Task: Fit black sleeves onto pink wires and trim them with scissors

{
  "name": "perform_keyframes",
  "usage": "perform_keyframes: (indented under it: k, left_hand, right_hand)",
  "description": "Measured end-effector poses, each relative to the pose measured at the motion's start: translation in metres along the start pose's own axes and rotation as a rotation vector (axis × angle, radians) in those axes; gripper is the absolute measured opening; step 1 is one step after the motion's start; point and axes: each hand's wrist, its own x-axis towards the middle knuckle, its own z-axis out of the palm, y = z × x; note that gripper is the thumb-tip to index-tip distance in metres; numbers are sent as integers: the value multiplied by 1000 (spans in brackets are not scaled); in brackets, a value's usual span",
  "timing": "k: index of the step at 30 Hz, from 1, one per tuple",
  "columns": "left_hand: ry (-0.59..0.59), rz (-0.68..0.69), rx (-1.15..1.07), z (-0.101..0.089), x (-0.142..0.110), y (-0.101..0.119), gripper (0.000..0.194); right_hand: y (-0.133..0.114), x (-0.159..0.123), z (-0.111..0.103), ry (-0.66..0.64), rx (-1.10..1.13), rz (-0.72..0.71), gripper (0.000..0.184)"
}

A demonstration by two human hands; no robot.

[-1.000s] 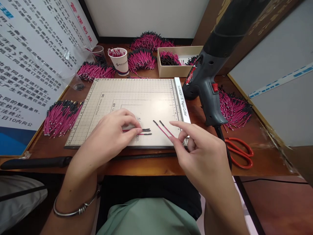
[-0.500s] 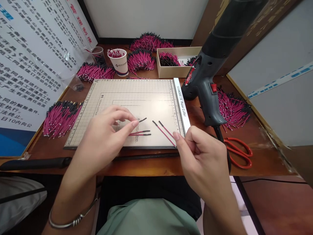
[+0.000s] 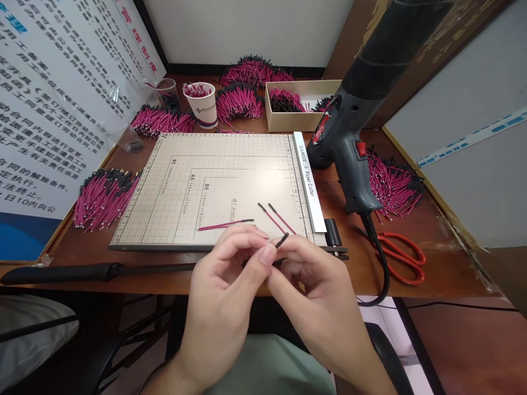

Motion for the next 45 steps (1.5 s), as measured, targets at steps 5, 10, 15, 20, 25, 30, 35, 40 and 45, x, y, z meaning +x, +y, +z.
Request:
perform_keyframes:
  k: [5, 10, 15, 20, 25, 30, 35, 40, 45]
  left_hand:
    - [-44, -144, -46, 2, 1, 1, 12]
    - [-67, -154, -21, 3, 5, 5, 12]
    - [-80, -180, -75, 3, 7, 6, 10]
    - [-97, -150, -97, 2, 7, 6, 7]
    - [-92, -118, -28, -2, 6, 7, 7]
    - [-96, -114, -42, -1, 5, 9, 12]
    - [-151, -113, -76, -2, 4, 8, 13]
    - [-196, -115, -102, -5, 4, 7, 14]
    - [-211, -133, -130, -5, 5, 6, 14]
  right_hand:
    - [4, -3, -7, -24, -7, 20, 17]
    - [2, -7, -11, -9, -89, 3, 15]
    - [3, -8, -12, 11, -51, 9, 19]
    - [3, -9, -12, 23, -92, -5, 18]
    - [1, -10, -11, 35, -25, -12, 11]
    - [-2, -12, -10, 37, -54, -27, 16]
    - [-3, -15, -11, 64, -82, -60, 21]
    - [-2, -15, -12, 39, -78, -48, 22]
    - [-5, -14, -11, 20, -55, -56, 25]
